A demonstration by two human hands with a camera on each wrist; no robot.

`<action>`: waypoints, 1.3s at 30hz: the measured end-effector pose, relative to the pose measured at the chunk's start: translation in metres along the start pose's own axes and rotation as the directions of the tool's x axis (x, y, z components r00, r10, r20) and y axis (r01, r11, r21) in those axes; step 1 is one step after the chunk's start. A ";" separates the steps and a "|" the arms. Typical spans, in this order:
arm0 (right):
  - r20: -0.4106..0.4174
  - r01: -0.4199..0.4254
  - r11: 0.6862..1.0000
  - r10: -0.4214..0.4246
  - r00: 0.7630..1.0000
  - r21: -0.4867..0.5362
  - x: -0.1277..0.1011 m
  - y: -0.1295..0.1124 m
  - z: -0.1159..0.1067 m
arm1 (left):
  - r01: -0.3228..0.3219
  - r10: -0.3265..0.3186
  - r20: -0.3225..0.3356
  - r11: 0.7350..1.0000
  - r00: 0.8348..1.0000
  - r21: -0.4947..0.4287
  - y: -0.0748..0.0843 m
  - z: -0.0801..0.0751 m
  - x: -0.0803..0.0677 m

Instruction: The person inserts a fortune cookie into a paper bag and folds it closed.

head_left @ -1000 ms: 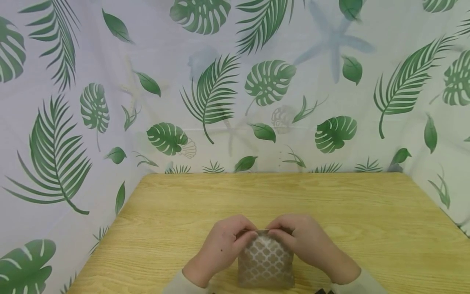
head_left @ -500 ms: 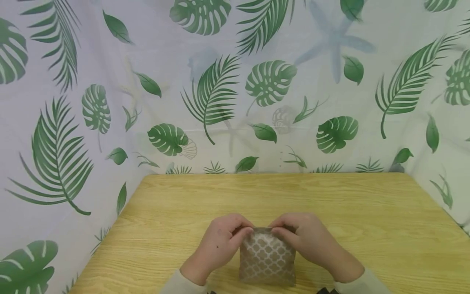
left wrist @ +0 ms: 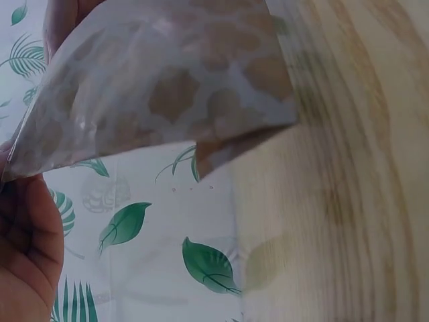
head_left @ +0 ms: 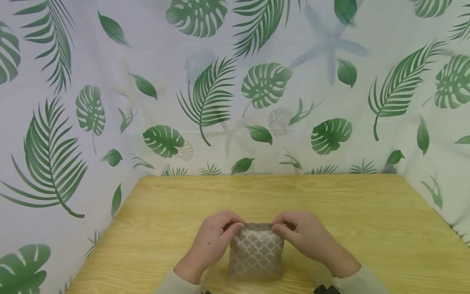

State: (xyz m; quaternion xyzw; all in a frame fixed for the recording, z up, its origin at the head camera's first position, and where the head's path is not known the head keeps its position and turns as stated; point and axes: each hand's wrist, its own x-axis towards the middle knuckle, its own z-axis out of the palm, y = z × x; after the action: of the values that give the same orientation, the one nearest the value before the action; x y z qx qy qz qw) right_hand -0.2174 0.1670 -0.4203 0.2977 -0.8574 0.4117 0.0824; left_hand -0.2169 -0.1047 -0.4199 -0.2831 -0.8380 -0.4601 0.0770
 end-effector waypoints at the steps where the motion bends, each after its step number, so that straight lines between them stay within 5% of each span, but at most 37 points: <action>1: 0.009 -0.014 1.000 0.013 1.000 0.009 0.000 0.002 0.000 | 0.006 -0.006 -0.004 1.000 1.000 -0.002 -0.001 -0.001 0.000; 21: 0.056 -0.126 0.988 0.131 0.990 -0.085 -0.004 0.019 -0.014 | 0.094 -0.095 0.032 0.995 0.995 0.034 -0.009 0.002 0.004; 27: 0.090 -0.244 0.969 0.246 0.965 -0.038 -0.005 0.036 -0.018 | 0.172 -0.182 0.105 0.981 0.978 0.094 -0.018 0.015 0.023; 33: 0.171 -0.380 0.924 0.367 0.915 0.050 -0.005 0.057 -0.018 | 0.129 -0.186 0.205 0.956 0.961 0.263 -0.028 0.029 0.039; 39: 0.197 -0.385 0.923 0.375 0.906 0.012 0.001 0.074 -0.017 | 0.178 -0.257 0.257 0.939 0.932 0.294 -0.040 0.035 0.054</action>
State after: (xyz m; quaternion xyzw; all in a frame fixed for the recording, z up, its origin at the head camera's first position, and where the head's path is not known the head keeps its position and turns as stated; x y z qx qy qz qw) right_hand -0.2629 0.2153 -0.4580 0.1652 -0.8922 0.4108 -0.0896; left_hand -0.2786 -0.0709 -0.4478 -0.2393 -0.9205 -0.3025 -0.0619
